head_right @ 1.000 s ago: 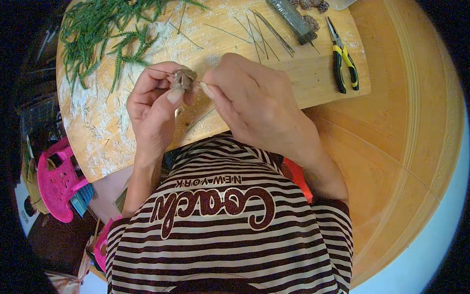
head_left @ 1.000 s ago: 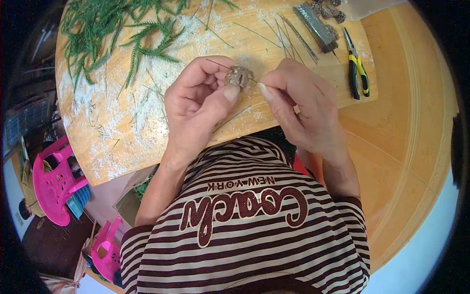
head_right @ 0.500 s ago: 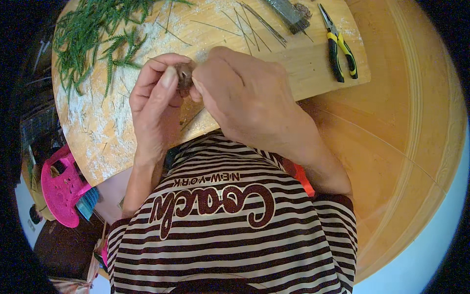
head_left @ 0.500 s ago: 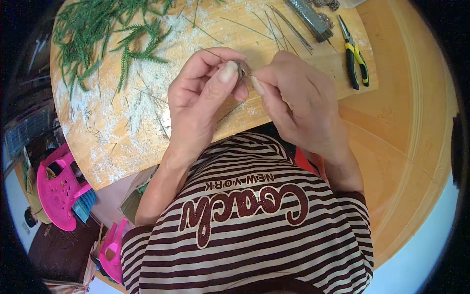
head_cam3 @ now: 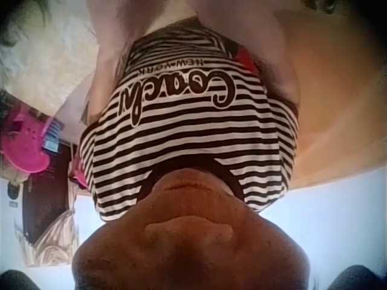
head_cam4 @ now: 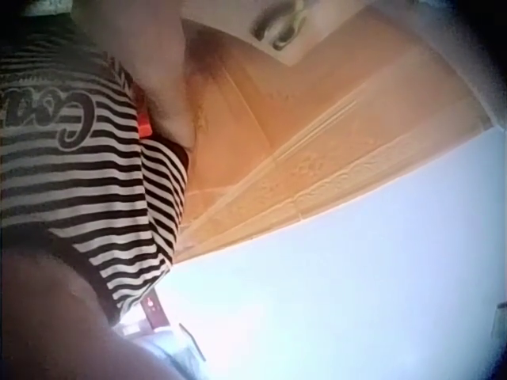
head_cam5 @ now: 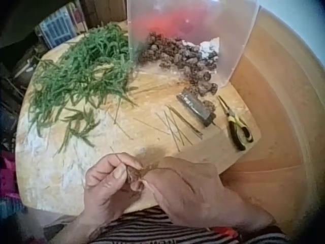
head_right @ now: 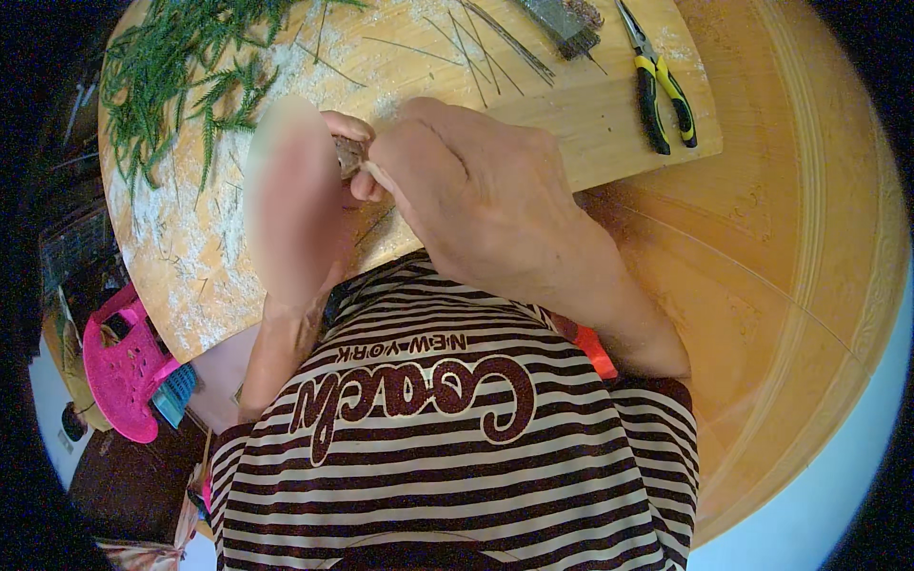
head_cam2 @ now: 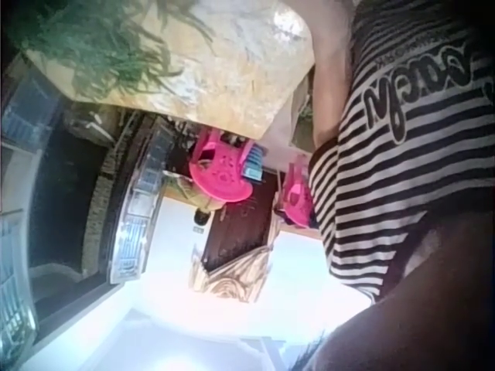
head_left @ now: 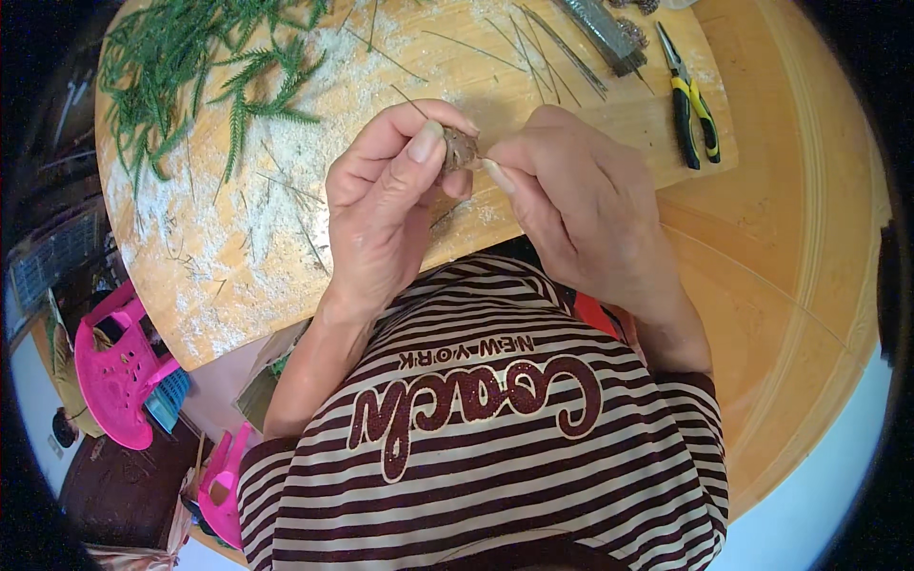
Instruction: Assembling artificial plant decorations by wiring pine cones onto green plastic branches and using pliers to secure them.
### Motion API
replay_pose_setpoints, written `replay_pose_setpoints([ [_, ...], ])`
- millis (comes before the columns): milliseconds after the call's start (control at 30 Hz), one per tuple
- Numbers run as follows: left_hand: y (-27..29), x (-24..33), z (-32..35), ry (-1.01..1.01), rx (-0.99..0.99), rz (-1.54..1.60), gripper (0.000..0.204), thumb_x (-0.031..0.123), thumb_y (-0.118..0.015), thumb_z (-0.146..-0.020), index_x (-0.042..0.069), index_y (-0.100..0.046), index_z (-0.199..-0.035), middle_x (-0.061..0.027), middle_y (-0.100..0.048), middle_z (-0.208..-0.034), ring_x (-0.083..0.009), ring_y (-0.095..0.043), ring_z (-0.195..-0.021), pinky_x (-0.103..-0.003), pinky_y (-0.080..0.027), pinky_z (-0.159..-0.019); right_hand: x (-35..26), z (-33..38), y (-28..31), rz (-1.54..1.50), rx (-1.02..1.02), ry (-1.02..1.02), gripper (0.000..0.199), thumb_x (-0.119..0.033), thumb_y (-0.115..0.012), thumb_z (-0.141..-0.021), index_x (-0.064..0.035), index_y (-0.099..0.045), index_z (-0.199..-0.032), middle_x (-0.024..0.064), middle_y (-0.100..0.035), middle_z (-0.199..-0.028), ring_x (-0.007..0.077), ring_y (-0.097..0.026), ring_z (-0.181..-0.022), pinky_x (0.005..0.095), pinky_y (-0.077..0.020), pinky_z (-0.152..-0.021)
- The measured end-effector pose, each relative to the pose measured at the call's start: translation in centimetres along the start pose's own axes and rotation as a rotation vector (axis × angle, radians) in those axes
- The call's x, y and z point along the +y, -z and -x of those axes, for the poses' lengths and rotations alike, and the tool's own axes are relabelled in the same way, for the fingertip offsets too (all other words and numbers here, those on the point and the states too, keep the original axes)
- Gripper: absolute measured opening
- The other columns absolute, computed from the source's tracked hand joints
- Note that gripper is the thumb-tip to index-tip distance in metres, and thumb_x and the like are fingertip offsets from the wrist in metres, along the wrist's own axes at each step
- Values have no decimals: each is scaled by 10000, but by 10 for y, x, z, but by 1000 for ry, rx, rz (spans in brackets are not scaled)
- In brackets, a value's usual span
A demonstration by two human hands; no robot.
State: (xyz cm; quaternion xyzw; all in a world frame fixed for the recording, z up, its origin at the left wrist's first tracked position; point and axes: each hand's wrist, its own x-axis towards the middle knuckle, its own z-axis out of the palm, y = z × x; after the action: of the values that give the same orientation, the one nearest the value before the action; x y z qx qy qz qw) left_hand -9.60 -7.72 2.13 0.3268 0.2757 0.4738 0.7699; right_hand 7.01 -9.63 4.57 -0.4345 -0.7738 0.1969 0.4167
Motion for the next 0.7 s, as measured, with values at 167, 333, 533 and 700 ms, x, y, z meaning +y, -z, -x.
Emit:
replay_pose_setpoints([
  [167,9,-3,0,35,-103,13,249,178,-517,-949,-47,-578,-1036,-37,-575,-846,-72,-483,-697,-209,-405,-656,-9,-3,11,31,-71,-40,137,54,-608,-781,-8,-546,-888,107,-471,-665,261,-475,-544,339,-358,-469],
  [333,10,2,-1,119,-182,-29,253,194,-532,-941,-45,-596,-995,-31,-577,-820,-73,-487,-693,-211,-404,-638,-16,-8,26,97,-200,13,194,58,-614,-722,-11,-530,-883,105,-476,-679,284,-494,-565,362,-375,-477],
  [533,4,7,-3,94,-270,-504,217,183,-577,-910,-21,-607,-978,-59,-580,-768,-126,-532,-670,-256,-430,-603,-21,-9,42,280,-437,-36,171,30,-584,-685,-13,-468,-803,114,-475,-678,311,-519,-593,388,-400,-504],
  [700,-4,18,-7,-252,-444,-1128,192,157,-622,-865,0,-605,-974,-94,-568,-759,-190,-565,-664,-296,-441,-579,-23,-8,45,212,-475,-103,159,10,-570,-692,-16,-431,-766,135,-455,-663,342,-510,-606,394,-403,-512],
])
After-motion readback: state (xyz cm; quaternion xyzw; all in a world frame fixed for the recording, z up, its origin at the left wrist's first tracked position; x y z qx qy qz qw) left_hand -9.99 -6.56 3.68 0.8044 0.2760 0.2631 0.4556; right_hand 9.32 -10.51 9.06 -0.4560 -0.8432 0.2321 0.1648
